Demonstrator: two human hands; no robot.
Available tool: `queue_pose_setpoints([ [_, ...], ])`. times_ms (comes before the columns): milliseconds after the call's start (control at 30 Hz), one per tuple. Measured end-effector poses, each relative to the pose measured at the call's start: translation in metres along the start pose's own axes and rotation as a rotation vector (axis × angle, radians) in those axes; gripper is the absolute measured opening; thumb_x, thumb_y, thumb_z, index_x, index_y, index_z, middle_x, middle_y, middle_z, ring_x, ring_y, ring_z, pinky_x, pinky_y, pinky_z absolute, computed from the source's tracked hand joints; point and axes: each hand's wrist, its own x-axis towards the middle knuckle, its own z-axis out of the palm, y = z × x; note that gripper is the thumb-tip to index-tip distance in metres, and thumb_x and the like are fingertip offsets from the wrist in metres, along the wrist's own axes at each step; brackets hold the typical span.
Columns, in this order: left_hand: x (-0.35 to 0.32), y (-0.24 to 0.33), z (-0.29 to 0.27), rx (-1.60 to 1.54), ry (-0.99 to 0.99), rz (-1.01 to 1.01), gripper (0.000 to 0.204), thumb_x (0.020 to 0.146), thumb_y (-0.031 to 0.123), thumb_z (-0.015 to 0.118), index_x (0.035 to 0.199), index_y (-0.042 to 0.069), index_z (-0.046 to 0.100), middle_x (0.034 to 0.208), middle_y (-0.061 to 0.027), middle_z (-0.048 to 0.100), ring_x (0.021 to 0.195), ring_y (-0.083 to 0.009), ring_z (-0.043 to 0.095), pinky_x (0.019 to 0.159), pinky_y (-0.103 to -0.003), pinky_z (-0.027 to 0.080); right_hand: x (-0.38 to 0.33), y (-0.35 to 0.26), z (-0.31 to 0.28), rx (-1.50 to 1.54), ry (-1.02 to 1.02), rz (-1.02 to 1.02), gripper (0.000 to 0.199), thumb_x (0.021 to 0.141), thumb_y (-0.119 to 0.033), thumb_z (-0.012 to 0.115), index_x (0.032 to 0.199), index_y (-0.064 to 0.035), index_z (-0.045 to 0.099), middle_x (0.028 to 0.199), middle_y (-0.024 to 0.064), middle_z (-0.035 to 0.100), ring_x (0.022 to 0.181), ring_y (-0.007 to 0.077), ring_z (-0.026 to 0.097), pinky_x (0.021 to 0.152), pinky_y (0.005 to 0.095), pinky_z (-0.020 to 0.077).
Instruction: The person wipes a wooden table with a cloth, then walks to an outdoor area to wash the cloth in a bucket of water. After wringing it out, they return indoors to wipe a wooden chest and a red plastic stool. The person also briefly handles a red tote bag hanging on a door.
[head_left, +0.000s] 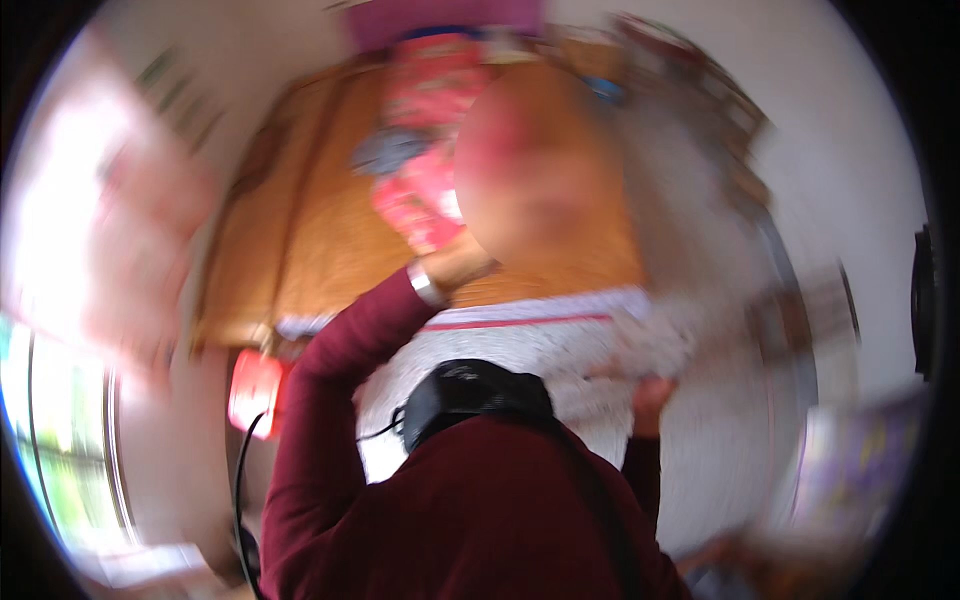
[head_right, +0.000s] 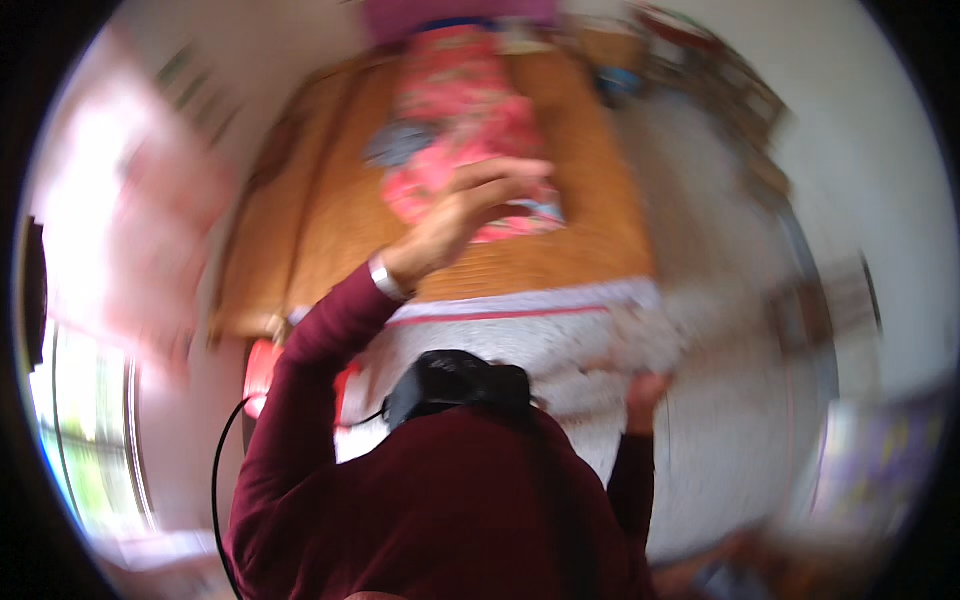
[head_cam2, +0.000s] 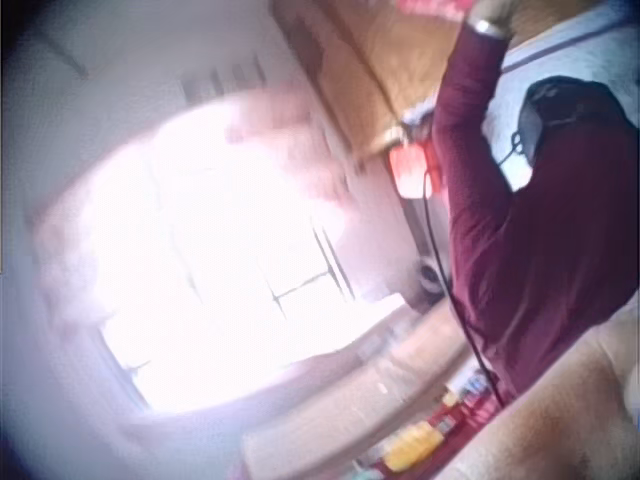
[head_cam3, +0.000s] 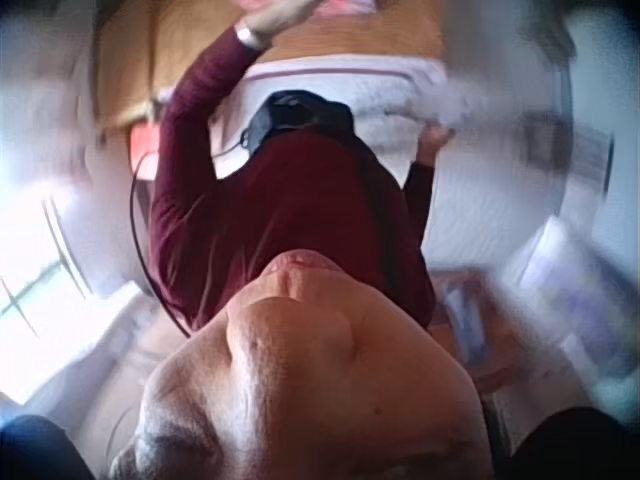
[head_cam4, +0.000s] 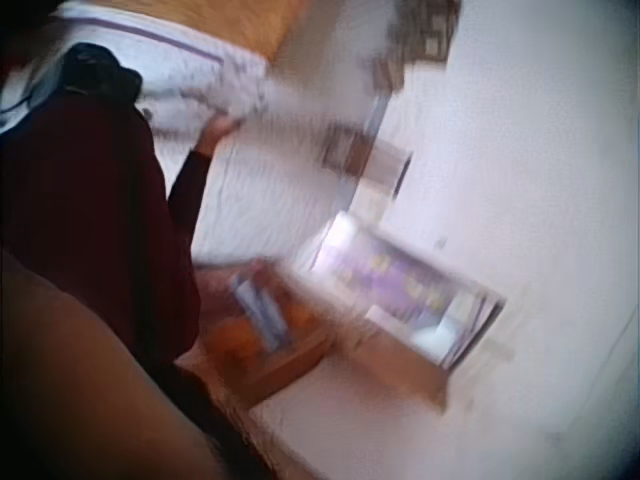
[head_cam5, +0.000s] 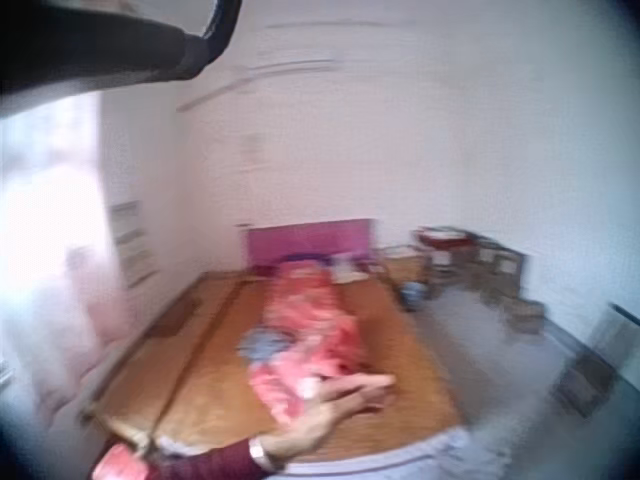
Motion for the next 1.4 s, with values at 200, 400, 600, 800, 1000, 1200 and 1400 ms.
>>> queue_pose_setpoints([
  [200,0.087,-0.097,0.171,0.230,-0.676,-0.338,0.044,0.087,0.014,0.062,0.129,0.010,0.048,0.114,-0.0077,0.056,0.104,-0.0156,0.054,0.091,-0.032,0.045,-0.001,-0.116,0.061,-0.126,0.239,-0.361,0.037,0.092,-0.016,0.049,0.127,-0.0043,0.044,0.125,0.0079,0.049,0.114,0.0205,0.048,0.098,0.0373,0.0392],
  [400,0.132,-0.182,0.312,0.295,-1.233,0.075,0.092,0.070,0.031,0.078,0.140,0.003,0.026,0.134,-0.0163,0.040,0.120,-0.0278,0.043,0.097,-0.040,0.039,-0.008,-0.193,0.028,-0.424,0.407,-0.465,0.037,0.091,-0.015,0.052,0.125,-0.0038,0.045,0.119,0.0088,0.053,0.104,0.0193,0.055,0.088,0.0337,0.0469],
  [600,0.203,-0.269,0.436,0.181,-1.285,0.195,0.053,0.076,0.011,0.066,0.123,-0.001,0.046,0.101,-0.0226,0.060,0.085,-0.0310,0.062,0.072,-0.038,0.049,0.010,-0.287,-0.030,-0.639,0.704,-0.580,0.036,0.087,-0.011,0.055,0.121,0.0016,0.049,0.118,0.0114,0.054,0.104,0.0206,0.056,0.087,0.0335,0.0483],
  [800,0.263,-0.317,0.554,0.165,-1.463,0.179,0.041,0.076,0.004,0.057,0.116,0.002,0.051,0.092,-0.0228,0.062,0.085,-0.0368,0.061,0.073,-0.040,0.048,0.013,-0.378,-0.085,-0.790,0.882,-0.703,0.033,0.088,-0.010,0.053,0.118,0.0047,0.051,0.120,0.0117,0.053,0.109,0.0191,0.051,0.095,0.0336,0.0398],
  [1000,0.284,-0.352,0.665,0.097,-1.617,0.208,0.045,0.074,-0.004,0.050,0.118,0.003,0.052,0.096,-0.0247,0.061,0.089,-0.0384,0.060,0.076,-0.042,0.047,-0.026,-0.418,-0.147,-0.879,1.155,-0.727,0.036,0.087,-0.003,0.052,0.121,0.0059,0.048,0.121,0.0119,0.053,0.110,0.0196,0.049,0.096,0.0320,0.0362],
  [1200,0.271,-0.383,0.775,-0.019,-1.906,0.314,0.066,0.070,-0.010,0.049,0.134,0.004,0.040,0.096,-0.0255,0.061,0.089,-0.0374,0.061,0.077,-0.041,0.048,-0.074,-0.484,-0.256,-1.007,1.373,-1.015,0.039,0.091,-0.013,0.051,0.123,0.0073,0.044,0.119,0.0160,0.053,0.102,0.0215,0.054,0.090,0.0304,0.0439],
  [1400,0.318,-0.371,0.892,0.087,-2.063,-0.019,0.082,0.066,-0.011,0.044,0.143,0.007,0.021,0.100,-0.0243,0.060,0.089,-0.0316,0.062,0.079,-0.035,0.048,-0.057,-0.612,-0.327,-0.720,1.212,-0.949,0.038,0.091,-0.015,0.050,0.122,0.0058,0.043,0.116,0.0147,0.053,0.100,0.0202,0.055,0.087,0.0297,0.0448],
])
